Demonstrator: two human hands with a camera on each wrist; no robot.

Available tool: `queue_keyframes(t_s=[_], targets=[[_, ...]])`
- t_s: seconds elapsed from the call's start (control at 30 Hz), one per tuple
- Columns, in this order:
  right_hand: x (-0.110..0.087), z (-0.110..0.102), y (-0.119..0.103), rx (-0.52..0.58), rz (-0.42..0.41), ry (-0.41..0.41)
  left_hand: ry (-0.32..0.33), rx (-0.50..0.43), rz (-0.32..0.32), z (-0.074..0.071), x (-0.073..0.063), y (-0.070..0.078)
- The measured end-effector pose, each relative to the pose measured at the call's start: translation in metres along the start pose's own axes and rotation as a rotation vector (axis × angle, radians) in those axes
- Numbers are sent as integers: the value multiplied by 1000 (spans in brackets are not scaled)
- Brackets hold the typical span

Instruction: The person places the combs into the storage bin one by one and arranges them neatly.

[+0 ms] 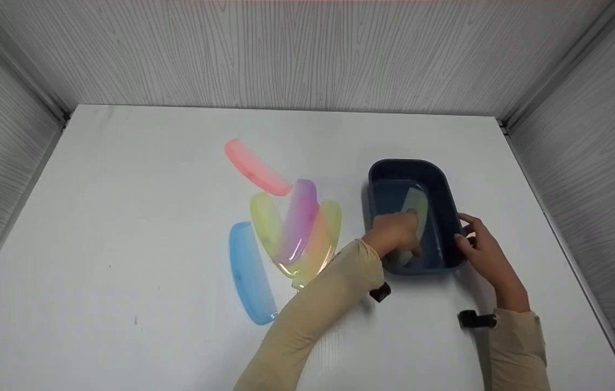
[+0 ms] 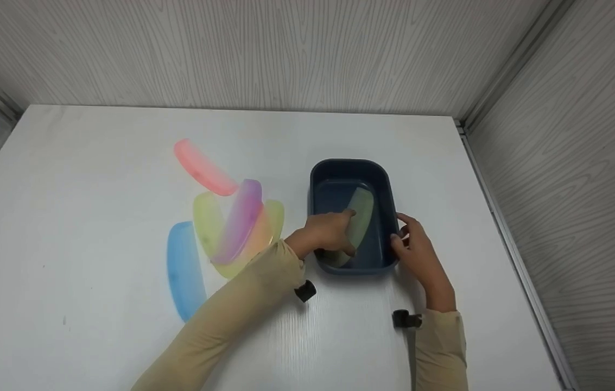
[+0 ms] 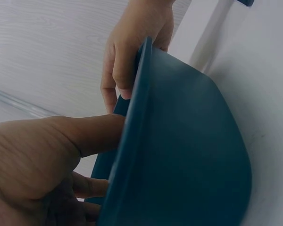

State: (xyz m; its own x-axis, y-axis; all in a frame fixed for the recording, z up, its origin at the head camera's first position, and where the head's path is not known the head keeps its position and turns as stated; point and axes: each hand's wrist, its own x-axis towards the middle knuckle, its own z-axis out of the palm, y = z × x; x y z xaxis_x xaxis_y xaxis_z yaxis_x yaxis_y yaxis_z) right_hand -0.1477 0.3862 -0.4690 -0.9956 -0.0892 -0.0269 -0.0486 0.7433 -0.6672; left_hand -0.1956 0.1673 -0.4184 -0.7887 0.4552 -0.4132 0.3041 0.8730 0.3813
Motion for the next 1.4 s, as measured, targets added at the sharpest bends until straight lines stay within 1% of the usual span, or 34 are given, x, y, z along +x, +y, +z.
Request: queue_keyframes(t_s=[0.13,0.23,0.33,0.43,0.57,0.67,0.8,0.87,0.93,1.1,1.2,1.33,1.4], targets=[[0,-2,-1,-3,16,-2,-7,-8,16,-1,1,1],[-2,-3,-8,-3,30,-5,-20,-45,29,-1,3,3],[-3,-4,-9,8,35,-4,-41,-131,51,-2,5,3],[-1,-2,-3,23,30,-1,-53,-222,79,-1,9,1],[1,0,4,26,22,-2,-51,-290,117,-1,14,-2],[1,-1,3,12,30,-12,-54,-336,115,-1,18,-4],[2,-1,3,-3,46,-33,-76,-386,89,-2,25,-6],[3,0,3,5,53,-42,-79,-388,86,-3,28,-7],[3,1,3,10,56,-43,-70,-370,84,-5,31,-8],[2,2,1,11,39,-32,-39,-247,91,-9,39,-11],[2,2,1,3,33,-38,-53,-200,79,-10,44,-14],[1,2,2,-4,24,-35,-86,-197,66,-10,47,-17],[1,2,3,3,19,-26,-90,-198,67,-10,49,-17]])
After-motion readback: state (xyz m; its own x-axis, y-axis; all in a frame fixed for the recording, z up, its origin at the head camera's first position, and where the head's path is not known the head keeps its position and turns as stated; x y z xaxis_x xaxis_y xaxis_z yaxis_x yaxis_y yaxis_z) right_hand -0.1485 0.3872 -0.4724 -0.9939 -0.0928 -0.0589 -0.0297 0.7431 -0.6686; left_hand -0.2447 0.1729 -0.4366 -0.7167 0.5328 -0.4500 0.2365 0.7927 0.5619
